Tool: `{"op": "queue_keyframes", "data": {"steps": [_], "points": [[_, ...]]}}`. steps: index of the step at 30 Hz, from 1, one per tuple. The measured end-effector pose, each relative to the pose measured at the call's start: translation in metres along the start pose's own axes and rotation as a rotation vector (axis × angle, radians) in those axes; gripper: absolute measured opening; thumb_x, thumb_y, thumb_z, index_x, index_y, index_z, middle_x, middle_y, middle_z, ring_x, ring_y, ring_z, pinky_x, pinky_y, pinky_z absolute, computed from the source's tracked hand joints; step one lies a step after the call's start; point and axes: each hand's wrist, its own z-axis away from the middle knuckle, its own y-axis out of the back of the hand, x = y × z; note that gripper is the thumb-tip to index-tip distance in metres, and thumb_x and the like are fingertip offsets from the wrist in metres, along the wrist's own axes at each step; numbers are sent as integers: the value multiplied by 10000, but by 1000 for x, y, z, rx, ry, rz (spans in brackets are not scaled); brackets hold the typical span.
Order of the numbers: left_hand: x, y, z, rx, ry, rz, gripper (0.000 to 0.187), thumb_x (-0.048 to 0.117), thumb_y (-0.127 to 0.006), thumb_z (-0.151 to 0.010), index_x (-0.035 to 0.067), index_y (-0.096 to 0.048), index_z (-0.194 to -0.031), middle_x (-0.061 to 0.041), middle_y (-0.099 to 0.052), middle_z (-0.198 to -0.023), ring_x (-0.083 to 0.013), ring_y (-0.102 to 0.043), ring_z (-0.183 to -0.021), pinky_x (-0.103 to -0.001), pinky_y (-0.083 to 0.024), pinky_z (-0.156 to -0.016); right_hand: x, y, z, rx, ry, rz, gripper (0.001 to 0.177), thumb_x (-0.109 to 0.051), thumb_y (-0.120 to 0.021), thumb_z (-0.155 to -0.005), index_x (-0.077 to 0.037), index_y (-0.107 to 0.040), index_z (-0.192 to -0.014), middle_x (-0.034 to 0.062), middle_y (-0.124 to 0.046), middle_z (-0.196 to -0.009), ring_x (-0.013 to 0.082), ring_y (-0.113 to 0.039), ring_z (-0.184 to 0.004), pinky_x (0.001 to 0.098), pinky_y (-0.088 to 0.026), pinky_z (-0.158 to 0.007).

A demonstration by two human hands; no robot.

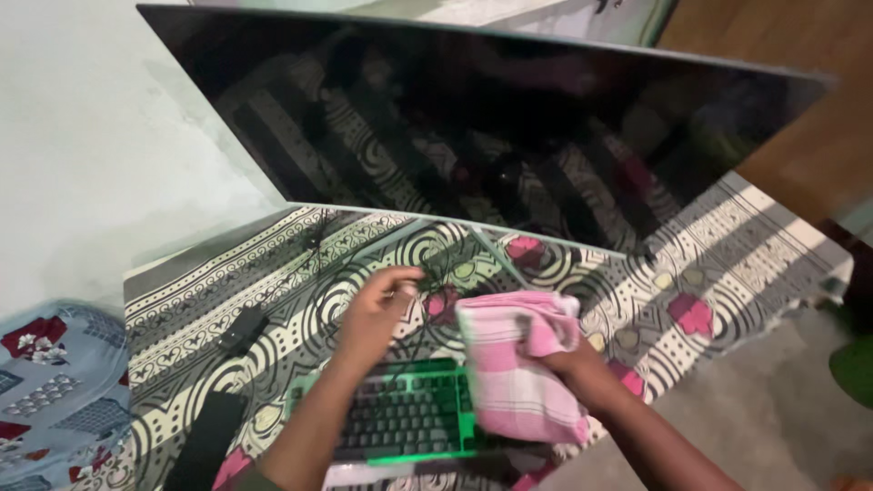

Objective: The person wipes the front and back of a computer monitor with a cloth, then wipes the keys of a keyboard and the top of a computer mouse.

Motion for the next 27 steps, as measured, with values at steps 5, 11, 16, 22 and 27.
{"op": "queue_keyframes", "data": {"steps": [5,11,16,22,27], "points": [[-51,53,-56,400,-128,-41,193,166,-614,-998,72,-710,-1136,-35,-712,-1180,-156,-648,-1114,-291,-468,-997,-16,48,-21,305,136,161,651,-180,-811,-720,-18,-620,-1321,141,-726,-1153,243,-705,-991,376,-588,-843],[-81,150,-152,841,-148,-187,323,222,-568,-1058,40,-587,-1324,-143,-564,-1350,-243,-522,-1241,-387,-402,-1103,-12,100,-38,549,596,242,565,-237,-716,-883,19,-575,-1367,97,-655,-1253,189,-636,-1098,317,-516,-950],[-84,200,-217,792,-78,115,493,447,-460,-1051,129,-477,-1427,-69,-493,-1448,-231,-457,-1323,-407,-375,-1061,-48,99,-39,668,944,384,721,-295,-685,-954,-1,-366,-1530,82,-513,-1419,189,-520,-1338,350,-404,-1198],[-103,213,-257,461,-199,601,632,581,-409,-1033,137,-495,-1474,-53,-529,-1541,-226,-504,-1419,-400,-381,-1188,-65,91,-40,490,963,-31,827,-259,-753,-922,-66,-304,-1589,57,-474,-1448,181,-501,-1345,371,-414,-1212],[-104,211,-252,379,-328,659,655,565,-432,-1063,85,-484,-1506,-87,-555,-1542,-270,-528,-1441,-427,-373,-1242,-24,132,-51,437,894,-315,684,-148,-711,-935,-58,-421,-1548,63,-559,-1364,187,-555,-1272,353,-451,-1190]]}}
